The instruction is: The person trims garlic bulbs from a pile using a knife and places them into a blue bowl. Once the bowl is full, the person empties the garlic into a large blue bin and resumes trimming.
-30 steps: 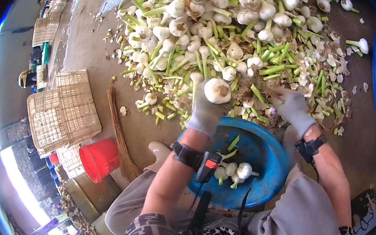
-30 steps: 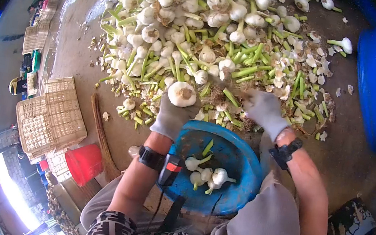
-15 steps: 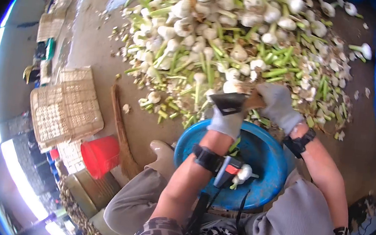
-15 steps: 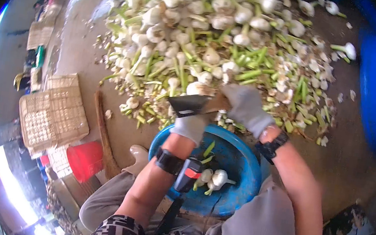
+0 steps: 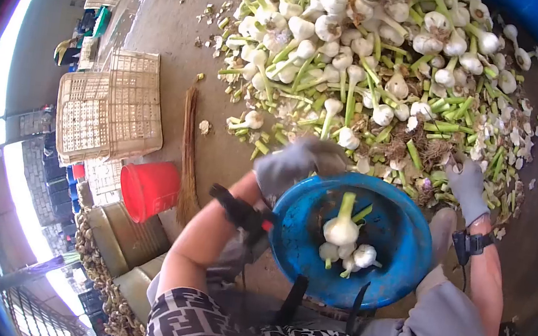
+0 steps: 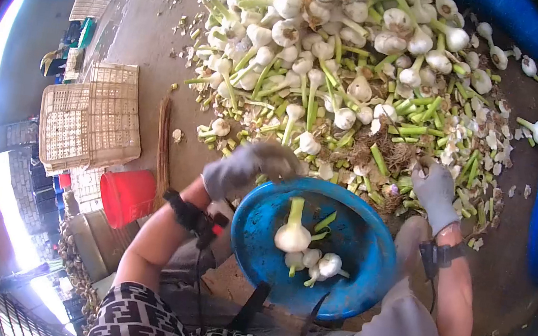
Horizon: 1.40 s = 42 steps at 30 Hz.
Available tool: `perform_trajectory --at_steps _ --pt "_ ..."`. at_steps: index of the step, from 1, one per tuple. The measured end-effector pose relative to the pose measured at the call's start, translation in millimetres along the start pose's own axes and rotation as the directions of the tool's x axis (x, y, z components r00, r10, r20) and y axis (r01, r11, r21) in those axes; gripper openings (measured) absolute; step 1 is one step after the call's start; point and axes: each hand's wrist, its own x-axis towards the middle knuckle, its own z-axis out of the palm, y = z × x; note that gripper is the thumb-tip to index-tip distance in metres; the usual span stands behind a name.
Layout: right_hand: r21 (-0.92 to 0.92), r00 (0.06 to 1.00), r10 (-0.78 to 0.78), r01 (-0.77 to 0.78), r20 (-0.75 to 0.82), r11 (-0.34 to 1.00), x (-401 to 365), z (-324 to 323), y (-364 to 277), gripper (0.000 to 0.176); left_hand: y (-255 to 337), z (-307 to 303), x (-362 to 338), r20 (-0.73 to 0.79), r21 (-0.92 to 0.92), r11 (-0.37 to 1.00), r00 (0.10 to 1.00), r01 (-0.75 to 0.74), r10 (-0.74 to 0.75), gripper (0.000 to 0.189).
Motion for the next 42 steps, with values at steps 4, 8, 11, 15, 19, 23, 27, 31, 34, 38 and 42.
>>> perform_trajectory --at_steps 4,8,11,15,19,23,27,31,34,38,42 --pt "0.041 0.977 0.177 -0.183 0.122 0.982 -3.6 5.8 -15.3 0.028 -107.0 -122.9 -14.9 -0.846 0.479 0.666 0.504 0.572 0.176 0.041" --pt "0.069 0.952 0.218 -0.237 0.215 0.969 -3.0 4.7 -21.9 0.032 -127.1 -145.4 -7.0 -0.831 0.387 0.438 0.513 0.811 -0.216 0.061" --pt "0.069 0.976 0.175 -0.186 0.131 0.98 -7.5 20.4 -1.8 0.033 -91.0 -127.1 -0.5 -0.79 0.405 0.355 0.518 0.843 -0.327 0.064" --pt "0.035 0.972 0.182 -0.189 0.147 0.981 -2.4 7.1 -23.9 0.032 -101.8 -101.3 13.7 -0.816 0.173 0.878 0.564 0.447 -0.126 0.069" --pt "0.18 0.986 -0.103 0.078 0.134 0.981 4.3 -1.3 -59.1 0.026 -17.2 -22.4 36.0 -0.624 -0.068 0.995 0.774 0.079 -0.104 0.052" --pt "0.168 0.936 -0.294 0.264 0.195 0.95 6.5 -24.5 -104.1 0.018 8.4 24.9 56.0 -0.406 -0.099 0.993 0.914 -0.068 0.022 0.037" --pt "0.218 0.897 -0.396 0.354 0.196 0.909 6.9 -41.2 -121.0 0.014 -0.4 43.2 65.9 -0.244 0.069 0.962 0.931 -0.263 0.272 0.041" --pt "0.246 0.877 -0.435 0.384 0.206 0.89 2.5 -46.7 -114.9 0.016 -4.2 50.7 75.1 -0.052 0.55 0.72 0.844 -0.423 0.535 0.036" --pt "0.261 0.872 -0.45 0.397 0.191 0.88 4.2 -38.8 -99.1 0.018 20.3 65.7 59.6 -0.099 0.63 0.687 0.84 -0.362 0.533 0.027" --pt "0.315 0.866 -0.499 0.464 0.038 0.828 3.3 -29.4 -75.6 0.016 55.0 94.1 51.0 -0.334 -0.022 1.0 0.942 0.009 -0.016 0.023" --pt "0.163 0.955 0.216 -0.251 0.203 0.954 9.5 -23.8 7.7 0.029 78.7 92.4 29.1 -0.334 0.25 0.954 0.91 -0.167 0.247 0.036"
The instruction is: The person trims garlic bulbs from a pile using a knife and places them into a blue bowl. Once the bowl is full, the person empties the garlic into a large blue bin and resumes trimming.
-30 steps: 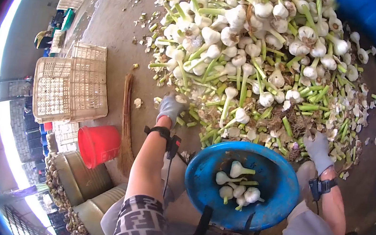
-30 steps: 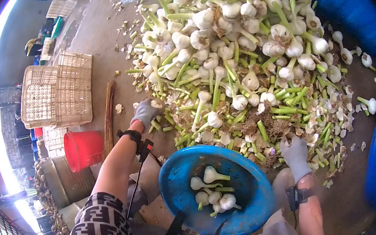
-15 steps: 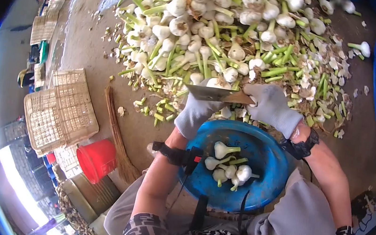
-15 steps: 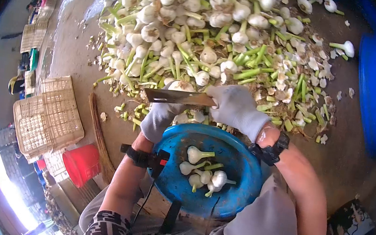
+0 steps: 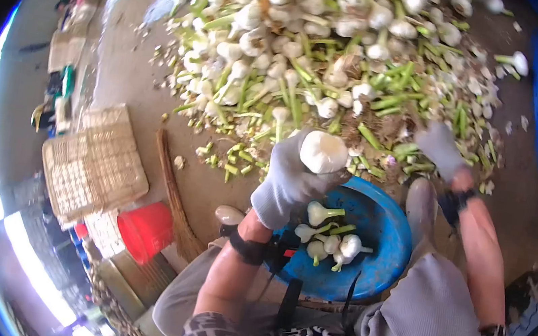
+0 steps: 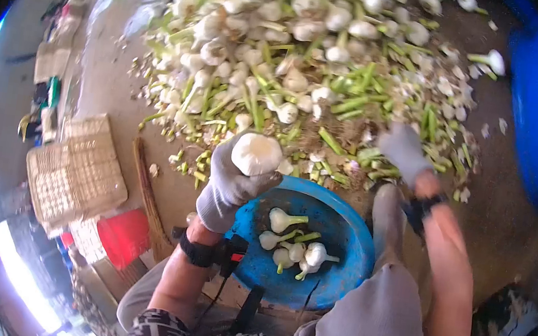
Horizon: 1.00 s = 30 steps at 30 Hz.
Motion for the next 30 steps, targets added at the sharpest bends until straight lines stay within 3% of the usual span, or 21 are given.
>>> perform_trajectory --at_steps 1,2,3,5,6,8,9,11,12,14,16,17,19,20,22,23,24,25,27,29,30 --pt "0.047 0.997 0.074 -0.075 0.014 0.996 5.3 8.8 24.4 0.032 3.5 -1.9 1.5 -0.026 -0.03 0.999 0.999 0.018 -0.019 0.04" --pt "0.356 0.983 0.111 -0.156 0.143 0.921 -9.1 5.2 11.6 0.033 4.0 -3.0 8.5 0.013 -0.008 0.993 0.993 0.12 -0.12 0.045" --pt "0.616 0.962 0.087 -0.233 0.258 0.752 -16.9 -4.4 -12.0 0.033 -0.6 10.2 13.4 0.015 -0.262 0.957 0.992 0.125 -0.125 0.049" --pt "0.907 0.907 -0.202 -0.303 0.369 0.294 -22.7 -3.1 -47.1 0.029 -9.9 29.5 31.0 0.066 0.185 0.94 0.958 -0.286 0.278 0.057" --pt "0.93 0.893 -0.269 -0.323 0.361 0.175 -19.3 0.9 -56.9 0.028 -7.2 40.4 33.9 0.112 0.331 0.881 0.941 -0.337 0.318 0.058" --pt "0.956 0.921 -0.269 -0.246 0.281 0.158 -25.5 -4.4 -71.0 0.022 -1.9 42.2 35.4 0.134 0.548 0.724 0.898 -0.419 0.419 0.056" --pt "0.96 0.908 -0.317 -0.241 0.275 0.142 -24.1 -9.0 -71.7 0.022 -4.5 42.5 32.6 -0.04 0.546 0.781 0.921 -0.304 0.387 0.049" --pt "0.947 0.957 -0.247 -0.073 0.155 0.314 -31.9 -27.2 -89.7 0.02 -29.9 47.1 31.8 -0.479 0.347 0.907 0.786 -0.239 0.391 0.046" --pt "0.916 0.972 -0.216 0.006 0.088 0.4 -35.1 -32.2 -95.9 0.019 -39.2 58.2 28.2 -0.583 -0.038 0.992 0.809 -0.12 0.075 0.036" --pt "0.861 0.921 -0.375 0.102 0.109 0.499 -28.0 -26.0 -96.8 0.019 -90.2 84.4 28.9 -0.214 -0.007 0.974 0.952 -0.227 0.22 0.033" --pt "0.694 0.914 -0.376 0.17 0.155 0.7 -19.3 -8.5 -97.1 0.017 -87.4 83.0 36.7 -0.057 -0.236 0.966 0.994 -0.108 0.097 0.028" --pt "0.639 0.896 -0.429 0.263 0.118 0.723 -15.7 -8.4 -93.3 0.018 -86.8 81.7 40.8 -0.051 -0.459 0.886 0.993 0.071 -0.106 0.024" --pt "0.507 0.842 -0.535 0.433 0.065 0.745 -12.3 -19.5 -96.8 0.019 -60.8 72.4 42.0 0.101 -0.801 0.486 0.879 0.35 -0.466 0.021" --pt "0.398 0.846 -0.521 0.441 0.115 0.804 -7.5 -23.8 -93.7 0.021 -49.5 63.9 39.6 0.038 -0.62 0.719 0.928 0.313 -0.371 0.019" --pt "0.036 0.896 -0.221 0.224 0.386 0.974 9.6 -26.7 -79.4 0.022 -29.0 40.9 24.7 0.099 -0.311 0.915 0.967 0.255 -0.236 0.022" --pt "-0.172 0.885 -0.036 0.129 0.464 0.977 18.7 -26.9 -69.1 0.023 -18.1 28.3 18.5 0.142 -0.144 0.971 0.975 0.193 -0.173 0.025" --pt "-0.16 0.898 -0.017 0.097 0.439 0.982 18.2 -23.1 -50.0 0.02 -6.6 16.9 12.4 0.294 -0.104 0.967 0.936 0.231 -0.192 0.033" --pt "-0.15 0.908 0.003 0.066 0.418 0.987 13.7 -16.0 -25.6 0.018 -5.1 3.3 10.2 0.359 -0.052 0.994 0.93 0.099 -0.073 0.034" --pt "0.274 0.953 0.03 -0.117 0.302 0.955 10.2 12.5 19.8 0.018 -5.5 -25.8 9.7 0.499 0.022 0.982 0.853 -0.186 0.151 0.038" --pt "0.303 0.946 0.118 -0.213 0.302 0.929 -10.1 0.1 -13.4 0.023 -50.9 -67.2 53.3 0.104 0.377 0.913 0.972 0.159 -0.212 0.047" --pt "0.266 0.946 0.128 -0.211 0.298 0.941 -10.3 0.6 -17.0 0.026 -53.5 -85.8 76.5 -0.195 0.399 0.874 0.957 0.276 -0.214 0.052"
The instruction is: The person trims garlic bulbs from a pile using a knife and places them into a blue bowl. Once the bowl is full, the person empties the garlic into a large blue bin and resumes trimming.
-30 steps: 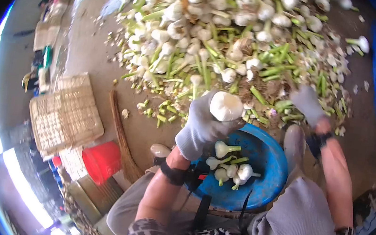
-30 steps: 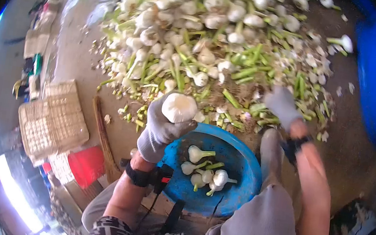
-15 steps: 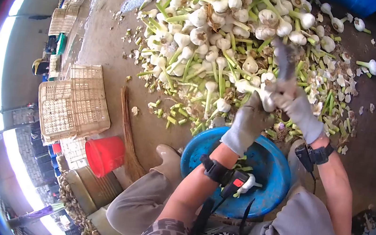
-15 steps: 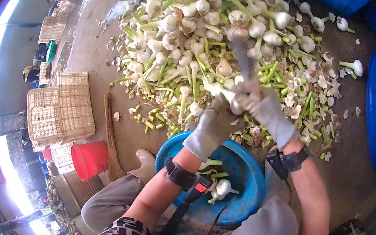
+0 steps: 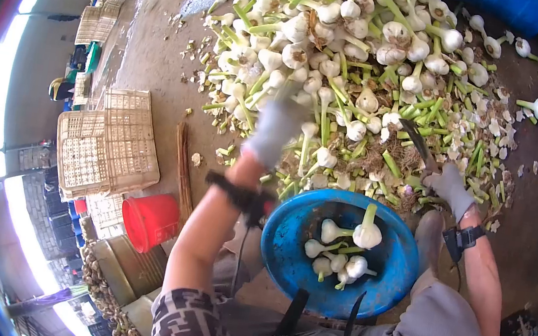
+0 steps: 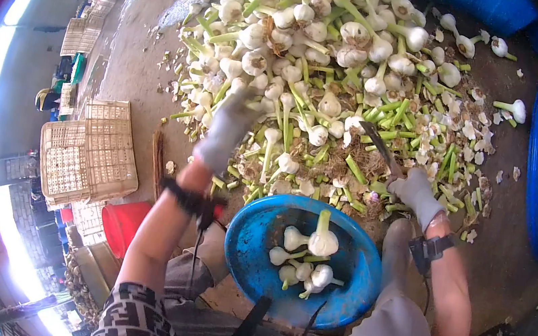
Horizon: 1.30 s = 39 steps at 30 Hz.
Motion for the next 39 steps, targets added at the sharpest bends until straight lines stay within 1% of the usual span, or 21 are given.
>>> perform_trajectory --at_steps 1,3,6,9,10,11,12,13,14,15,17,19,21,22,23,25,28,31,34,37,39 --pt "-0.037 1.0 0.007 -0.007 -0.01 0.999 -0.7 -0.3 -2.0 0.028 -3.0 -13.6 26.3 -0.268 -0.021 0.992 0.955 0.124 -0.125 0.057" --pt "-0.076 0.998 -0.063 0.063 -0.006 0.995 22.6 9.4 26.4 0.03 -36.5 -18.8 73.7 -0.459 0.086 0.989 0.886 0.12 -0.068 0.059" --pt "-0.206 0.995 -0.09 0.079 -0.042 0.975 13.8 11.5 10.4 0.033 -33.1 -13.2 84.0 -0.462 0.111 0.958 0.867 0.265 -0.186 0.051" --pt "-0.308 0.983 -0.104 0.054 -0.149 0.95 -4.1 6.4 -2.7 0.033 -63.1 -10.5 84.1 -0.281 -0.006 0.963 0.924 0.269 -0.26 0.041" --pt "-0.346 0.979 -0.123 0.059 -0.165 0.936 2.1 8.0 2.2 0.033 -18.2 -14.7 49.7 -0.141 -0.161 0.922 0.917 0.351 -0.373 0.031" --pt "-0.343 0.975 -0.149 0.085 -0.164 0.936 7.0 8.4 4.3 0.033 -45.9 1.9 52.6 -0.072 -0.188 0.954 0.965 0.235 -0.252 0.033" --pt "-0.338 0.971 -0.174 0.111 -0.163 0.934 6.6 11.0 -6.1 0.034 -54.9 25.5 41.6 -0.113 -0.427 0.904 0.991 0.013 -0.068 0.025" --pt "-0.334 0.967 -0.199 0.137 -0.16 0.932 4.0 14.8 -19.6 0.034 -24.4 24.8 12.0 0.009 -0.23 0.973 1.0 -0.007 0.01 0.024" --pt "-0.315 0.963 -0.237 0.187 -0.129 0.93 -7.9 15.5 -43.8 0.033 -27.2 48.7 -1.6 -0.002 -0.539 0.836 0.992 -0.106 0.124 0.027" --pt "-0.306 0.957 -0.269 0.226 -0.105 0.925 -7.1 22.0 -51.6 0.032 -30.3 68.7 -6.5 0.049 -0.436 0.893 0.987 -0.114 0.15 0.031" --pt "-0.283 0.94 -0.336 0.308 -0.057 0.908 -3.9 35.9 -61.6 0.03 -4.4 81.9 -28.6 0.161 -0.487 0.873 0.98 -0.026 0.119 0.027" --pt "-0.345 0.878 -0.474 0.428 -0.058 0.835 -19.2 41.8 -75.4 0.027 14.4 86.3 -41.3 0.065 -0.496 0.85 0.968 -0.181 0.244 0.019" --pt "-0.348 0.797 -0.6 0.545 -0.066 0.763 -28.5 39.6 -79.5 0.023 19.2 81.1 -46.4 0.207 -0.622 0.782 0.971 0.036 0.12 0.016" --pt "-0.412 0.774 -0.632 0.563 -0.041 0.716 -30.5 38.5 -81.2 0.02 8.3 89.1 -43.6 0.177 -0.688 0.726 0.97 0.003 0.164 0.02" --pt "-0.471 0.748 -0.664 0.583 -0.009 0.662 -31.4 37.7 -82.7 0.018 -5.1 90.4 -36.3 0.189 -0.516 0.832 0.921 -0.203 0.341 0.024" --pt "-0.443 0.693 -0.721 0.642 -0.015 0.626 -35.4 36.2 -84.4 0.017 -20.6 92.4 -36.5 0.225 -0.119 0.815 0.785 -0.566 0.578 0.026" --pt "-0.458 0.62 -0.784 0.688 -0.031 0.563 -36.4 35.4 -86.0 0.018 -23.6 99.3 -42.4 0.081 -0.254 0.712 0.719 -0.654 0.69 0.028" --pt "-0.464 0.617 -0.785 0.681 -0.053 0.567 -37.5 32.8 -85.6 0.018 8.0 88.4 -58.7 0.151 -0.233 0.841 0.836 -0.488 0.527 0.029" --pt "-0.489 0.612 -0.789 0.671 -0.06 0.558 -39.1 29.3 -86.3 0.017 18.1 83.8 -63.6 0.227 -0.332 0.843 0.832 -0.423 0.507 0.03" --pt "-0.533 0.629 -0.776 0.642 -0.044 0.551 -37.7 24.9 -87.5 0.017 15.3 96.6 -61.1 0.064 -0.3 0.811 0.837 -0.503 0.543 0.027" --pt "-0.54 0.621 -0.783 0.647 -0.035 0.538 -35.6 22.4 -86.7 0.015 13.0 95.5 -59.7 0.178 -0.207 0.848 0.833 -0.489 0.524 0.022"
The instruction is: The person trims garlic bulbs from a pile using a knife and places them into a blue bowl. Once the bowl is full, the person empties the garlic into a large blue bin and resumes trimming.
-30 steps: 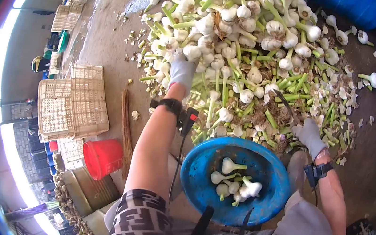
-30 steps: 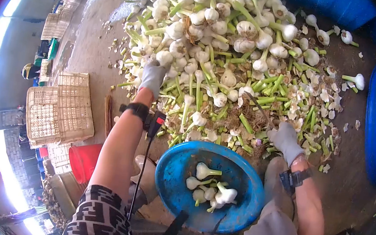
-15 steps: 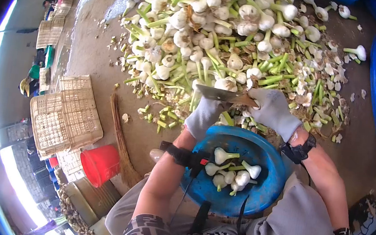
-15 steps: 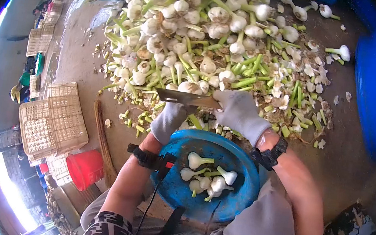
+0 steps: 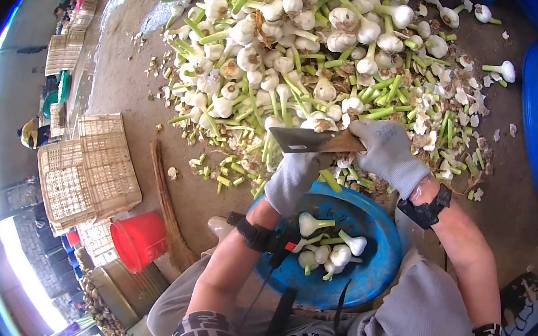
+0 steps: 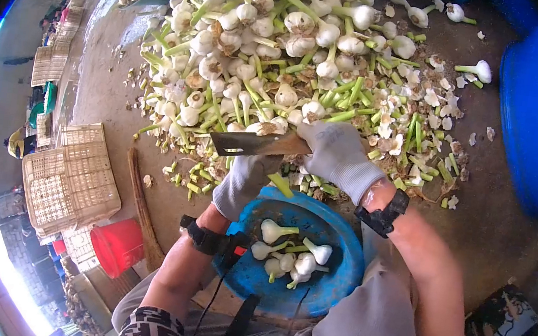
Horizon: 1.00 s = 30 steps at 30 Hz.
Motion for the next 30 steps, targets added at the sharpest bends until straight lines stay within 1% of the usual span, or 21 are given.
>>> perform_trajectory --at_steps 2,4,5,6,8,9,11,13,14,15,16,18,19,20,21,22,23,24,26,29,30 --pt "0.014 0.998 -0.044 0.044 -0.033 0.999 -1.7 2.6 11.5 0.014 3.6 2.7 2.2 0.004 -0.22 0.963 0.987 0.158 -0.161 0.017" --pt "0.049 1.0 -0.005 0.005 -0.002 0.999 -6.5 4.3 21.7 0.013 28.5 10.7 3.3 0.038 -0.697 0.632 0.897 0.34 -0.44 0.012" --pt "0.067 1.0 0.006 -0.008 0.018 0.998 -8.3 5.2 28.8 0.014 31.9 8.1 1.9 0.021 -0.667 0.688 0.931 0.285 -0.365 0.014" --pt "0.005 0.974 0.22 -0.221 0.048 0.975 -10.5 9.5 43.2 0.016 35.3 5.4 1.0 0.004 -0.638 0.737 0.958 0.223 -0.287 0.015" --pt "-0.097 0.757 0.647 -0.64 0.093 0.762 -28.5 -0.1 107.3 0.027 49.2 -7.7 -12.8 -0.18 -0.528 0.849 0.975 0.016 -0.131 0.019" --pt "0.019 0.654 0.755 -0.756 0.033 0.654 -43.7 -2.5 133.4 0.028 52.1 -22.3 -20.4 -0.168 -0.224 0.974 0.983 0.032 -0.07 0.024" --pt "0.374 0.597 0.788 -0.772 0.15 0.514 -74.7 20.5 156.2 0.032 40.7 -10.0 -26.0 -0.119 -0.757 0.636 0.925 0.151 -0.361 0.04" --pt "0.816 0.705 0.635 -0.544 0.316 0.197 -44.2 13.1 100.0 0.033 67.2 -9.1 12.8 -0.181 -0.319 0.919 0.936 0.233 -0.301 0.048" --pt "0.896 0.747 0.526 -0.439 0.405 -0.067 -34.4 6.9 60.8 0.032 73.6 -5.7 18.0 -0.123 -0.108 0.963 0.958 0.245 -0.258 0.052" --pt "0.894 0.812 0.373 -0.408 0.448 -0.186 -29.7 6.6 51.2 0.031 59.3 -1.7 24.8 -0.02 0.082 0.994 0.997 0.072 -0.071 0.055" --pt "0.874 0.867 0.215 -0.379 0.451 -0.305 -22.2 2.9 43.2 0.029 56.5 3.5 29.7 -0.011 0.056 0.998 1.0 -0.015 0.016 0.063" --pt "0.903 0.887 0.289 -0.254 0.36 -0.346 -15.4 -3.8 23.5 0.033 54.8 10.6 31.3 -0.369 0.191 0.979 0.919 -0.071 0.138 0.051" --pt "0.946 0.903 0.299 -0.256 0.307 -0.2 -10.4 -2.9 30.1 0.032 57.3 14.6 28.2 -0.374 -0.349 0.917 0.868 0.195 -0.327 0.044" --pt "0.964 0.916 0.302 -0.258 0.263 -0.056 -8.1 0.1 35.0 0.032 59.2 17.9 25.4 -0.408 -0.537 0.822 0.794 0.191 -0.451 0.04" --pt "0.959 0.91 0.324 -0.282 0.259 0.024 -8.2 -14.2 25.0 0.032 48.5 24.0 23.8 -0.09 -0.852 0.469 0.816 0.234 -0.571 0.039" --pt "0.94 0.9 0.366 -0.307 0.237 0.147 -5.6 -13.0 21.6 0.031 40.7 28.6 25.2 0.241 -0.958 0.008 0.816 0.288 -0.526 0.039" --pt "0.871 0.907 0.333 -0.368 0.258 0.327 -4.4 -2.5 31.0 0.029 37.0 39.3 26.5 0.437 -0.898 -0.263 0.785 0.352 -0.439 0.038" --pt "0.77 0.911 0.302 -0.4 0.279 0.497 0.2 2.3 33.4 0.028 39.2 44.4 28.3 0.347 -0.934 -0.219 0.854 0.281 -0.386 0.031" --pt "0.682 0.934 0.266 -0.357 0.24 0.638 -3.4 6.9 34.9 0.023 24.2 48.3 31.7 0.265 -0.953 -0.033 0.773 0.302 -0.577 0.027" --pt "0.504 0.969 0.205 -0.247 0.137 0.828 0.7 -4.1 32.3 0.021 27.3 31.3 31.2 0.117 -0.886 0.288 0.777 0.363 -0.619 0.022" --pt "0.434 0.955 0.211 -0.284 0.209 0.855 3.0 -1.7 38.0 0.021 27.1 25.7 30.1 0.112 -0.887 0.301 0.796 0.349 -0.594 0.021"
